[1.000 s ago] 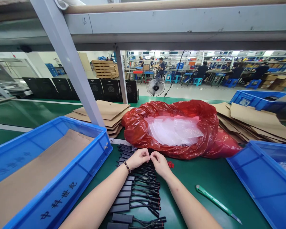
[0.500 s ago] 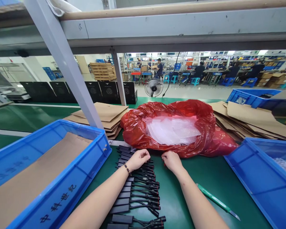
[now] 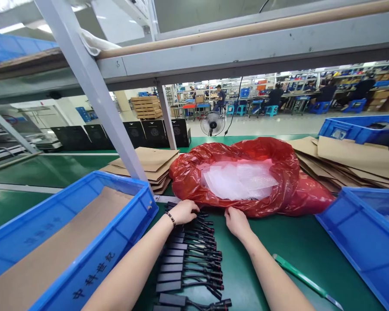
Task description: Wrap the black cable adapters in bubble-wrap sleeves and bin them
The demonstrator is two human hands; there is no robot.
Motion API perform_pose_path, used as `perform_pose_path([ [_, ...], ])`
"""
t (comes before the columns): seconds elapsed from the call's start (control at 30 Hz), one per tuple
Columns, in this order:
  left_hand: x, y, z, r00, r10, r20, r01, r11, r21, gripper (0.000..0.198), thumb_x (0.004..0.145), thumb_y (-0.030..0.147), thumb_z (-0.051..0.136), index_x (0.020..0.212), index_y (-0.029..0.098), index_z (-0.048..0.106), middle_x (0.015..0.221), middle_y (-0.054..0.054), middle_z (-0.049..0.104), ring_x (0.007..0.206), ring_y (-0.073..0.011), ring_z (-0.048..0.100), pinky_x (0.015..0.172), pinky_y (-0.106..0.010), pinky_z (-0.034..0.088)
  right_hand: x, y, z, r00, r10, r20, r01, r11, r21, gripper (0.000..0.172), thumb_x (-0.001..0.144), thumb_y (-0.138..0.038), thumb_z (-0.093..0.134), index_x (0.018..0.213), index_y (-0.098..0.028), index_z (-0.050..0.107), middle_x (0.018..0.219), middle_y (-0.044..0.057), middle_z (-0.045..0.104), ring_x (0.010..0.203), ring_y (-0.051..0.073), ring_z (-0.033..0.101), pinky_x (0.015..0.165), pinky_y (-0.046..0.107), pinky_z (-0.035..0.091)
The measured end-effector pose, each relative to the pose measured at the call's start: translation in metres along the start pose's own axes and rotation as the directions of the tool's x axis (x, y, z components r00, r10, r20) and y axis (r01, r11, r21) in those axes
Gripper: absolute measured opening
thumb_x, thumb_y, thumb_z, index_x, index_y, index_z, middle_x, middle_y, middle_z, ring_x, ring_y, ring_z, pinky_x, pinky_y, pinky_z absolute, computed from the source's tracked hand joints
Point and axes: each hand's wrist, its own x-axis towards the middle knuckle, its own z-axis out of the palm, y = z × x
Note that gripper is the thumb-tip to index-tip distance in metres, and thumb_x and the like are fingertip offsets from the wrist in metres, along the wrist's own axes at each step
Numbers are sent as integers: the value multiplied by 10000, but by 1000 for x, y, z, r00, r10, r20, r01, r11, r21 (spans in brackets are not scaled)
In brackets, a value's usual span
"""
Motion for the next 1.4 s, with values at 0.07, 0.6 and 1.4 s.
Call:
perform_pose_path([
  [0.07,1,3,1,998,5,57,-12,992,129,294,618,160,602,896,216,678,944,-63,639,966,-264,547,862,-383,397,1,-1,1,1000,-1,-22,2,999,44,211,815,-121,447,923,-128,629,907,94,659,873,203,586,775,264,369],
  [0.6,15,23,16,983,81,164,-145,891,430,240,644,84,517,816,70,684,869,-193,608,855,-306,563,748,-390,434,2,-2,10,986,18,-166,56,901,430,167,757,-136,481,781,-152,646,851,104,653,859,231,582,820,331,401],
  [1.4,16,14,23,981,83,176,-79,997,-26,198,715,223,564,889,201,655,843,-39,651,799,-190,593,717,-264,435,1,-22,34,986,155,-66,-6,425,905,265,607,-408,637,684,-157,601,623,42,629,529,165,585,555,291,481],
])
